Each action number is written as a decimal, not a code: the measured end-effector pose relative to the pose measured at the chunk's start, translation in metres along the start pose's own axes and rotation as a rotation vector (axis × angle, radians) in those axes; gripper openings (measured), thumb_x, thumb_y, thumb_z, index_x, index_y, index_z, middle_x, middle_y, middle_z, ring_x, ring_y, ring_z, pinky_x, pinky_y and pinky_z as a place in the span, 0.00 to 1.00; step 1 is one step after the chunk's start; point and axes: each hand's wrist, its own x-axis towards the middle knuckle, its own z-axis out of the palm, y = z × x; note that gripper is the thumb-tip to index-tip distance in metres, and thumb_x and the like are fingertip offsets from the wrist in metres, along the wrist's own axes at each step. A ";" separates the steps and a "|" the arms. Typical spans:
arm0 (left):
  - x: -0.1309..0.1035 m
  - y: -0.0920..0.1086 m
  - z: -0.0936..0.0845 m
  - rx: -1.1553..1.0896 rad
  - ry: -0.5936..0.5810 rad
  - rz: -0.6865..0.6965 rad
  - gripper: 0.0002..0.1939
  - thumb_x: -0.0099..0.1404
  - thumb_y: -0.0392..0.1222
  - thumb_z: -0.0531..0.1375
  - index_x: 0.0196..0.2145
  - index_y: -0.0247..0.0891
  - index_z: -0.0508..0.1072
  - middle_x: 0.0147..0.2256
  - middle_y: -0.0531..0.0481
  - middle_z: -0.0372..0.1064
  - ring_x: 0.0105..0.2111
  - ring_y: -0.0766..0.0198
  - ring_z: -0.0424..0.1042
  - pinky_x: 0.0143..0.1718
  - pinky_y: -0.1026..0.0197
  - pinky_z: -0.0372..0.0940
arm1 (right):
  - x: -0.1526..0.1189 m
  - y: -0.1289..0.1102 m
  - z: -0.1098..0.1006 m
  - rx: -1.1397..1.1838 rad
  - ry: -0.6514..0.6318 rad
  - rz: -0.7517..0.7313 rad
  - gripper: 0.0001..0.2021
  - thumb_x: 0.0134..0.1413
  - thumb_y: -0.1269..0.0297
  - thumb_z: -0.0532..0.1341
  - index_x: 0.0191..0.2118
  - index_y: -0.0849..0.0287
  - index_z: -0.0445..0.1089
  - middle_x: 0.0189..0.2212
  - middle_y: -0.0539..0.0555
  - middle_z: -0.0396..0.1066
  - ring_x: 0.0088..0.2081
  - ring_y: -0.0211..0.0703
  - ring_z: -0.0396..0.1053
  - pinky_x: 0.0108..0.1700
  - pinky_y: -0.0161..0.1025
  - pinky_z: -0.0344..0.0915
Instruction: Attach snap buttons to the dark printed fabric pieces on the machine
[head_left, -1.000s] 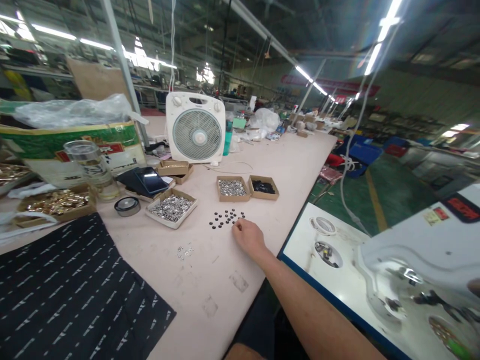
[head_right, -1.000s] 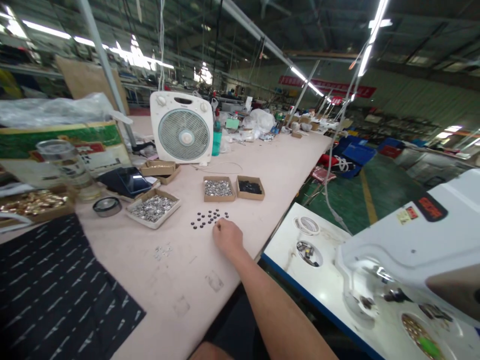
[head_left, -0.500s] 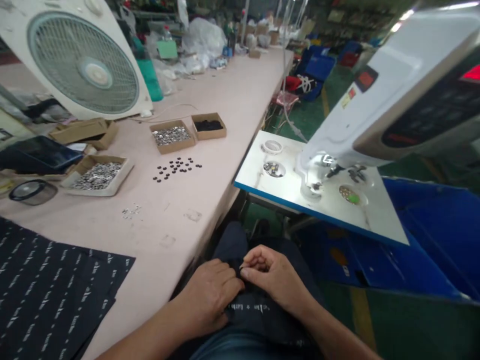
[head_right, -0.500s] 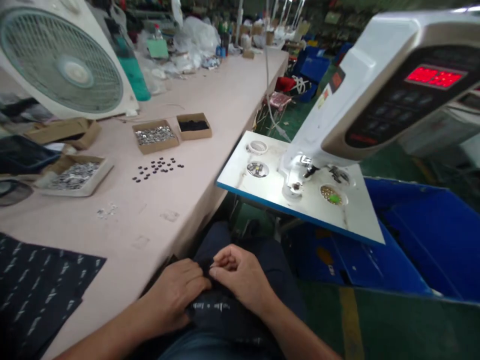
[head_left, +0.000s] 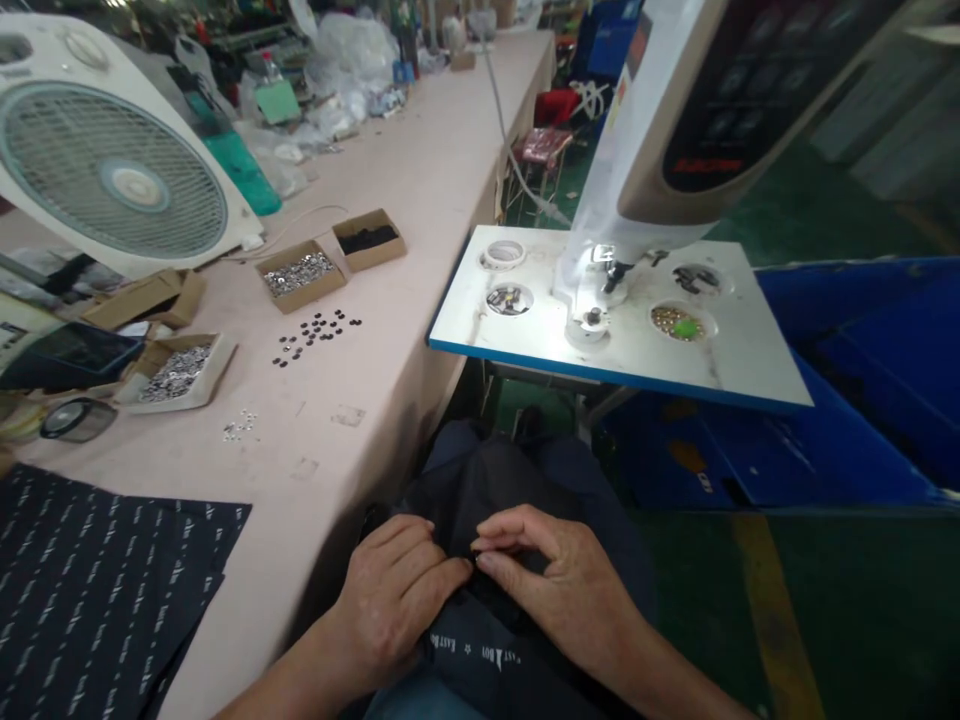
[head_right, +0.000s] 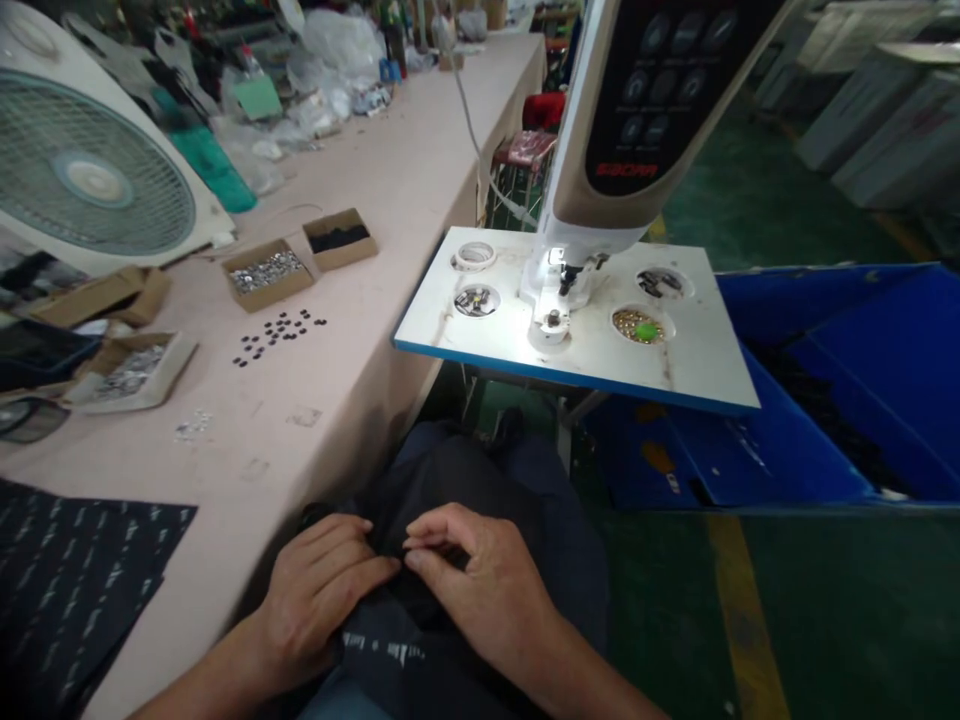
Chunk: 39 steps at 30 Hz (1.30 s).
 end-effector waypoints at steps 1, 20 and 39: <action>0.000 0.001 0.000 -0.001 0.010 -0.001 0.14 0.70 0.32 0.49 0.48 0.31 0.71 0.32 0.45 0.72 0.33 0.59 0.68 0.45 0.50 0.68 | -0.002 0.001 0.000 -0.006 -0.003 -0.012 0.07 0.54 0.70 0.68 0.40 0.54 0.78 0.36 0.50 0.82 0.37 0.42 0.80 0.44 0.37 0.74; 0.003 0.015 -0.007 0.027 0.096 0.017 0.13 0.71 0.33 0.49 0.43 0.31 0.73 0.31 0.44 0.74 0.33 0.60 0.72 0.44 0.51 0.70 | -0.017 0.000 0.003 -0.128 0.045 -0.224 0.17 0.54 0.76 0.66 0.49 0.55 0.74 0.37 0.48 0.82 0.38 0.38 0.81 0.44 0.31 0.74; 0.010 0.017 -0.003 -0.143 0.002 -0.276 0.10 0.56 0.31 0.59 0.37 0.39 0.71 0.28 0.53 0.70 0.28 0.64 0.68 0.30 0.60 0.55 | -0.019 -0.030 -0.029 -0.389 -0.201 -0.339 0.19 0.63 0.58 0.60 0.58 0.52 0.69 0.46 0.50 0.80 0.46 0.47 0.76 0.50 0.42 0.66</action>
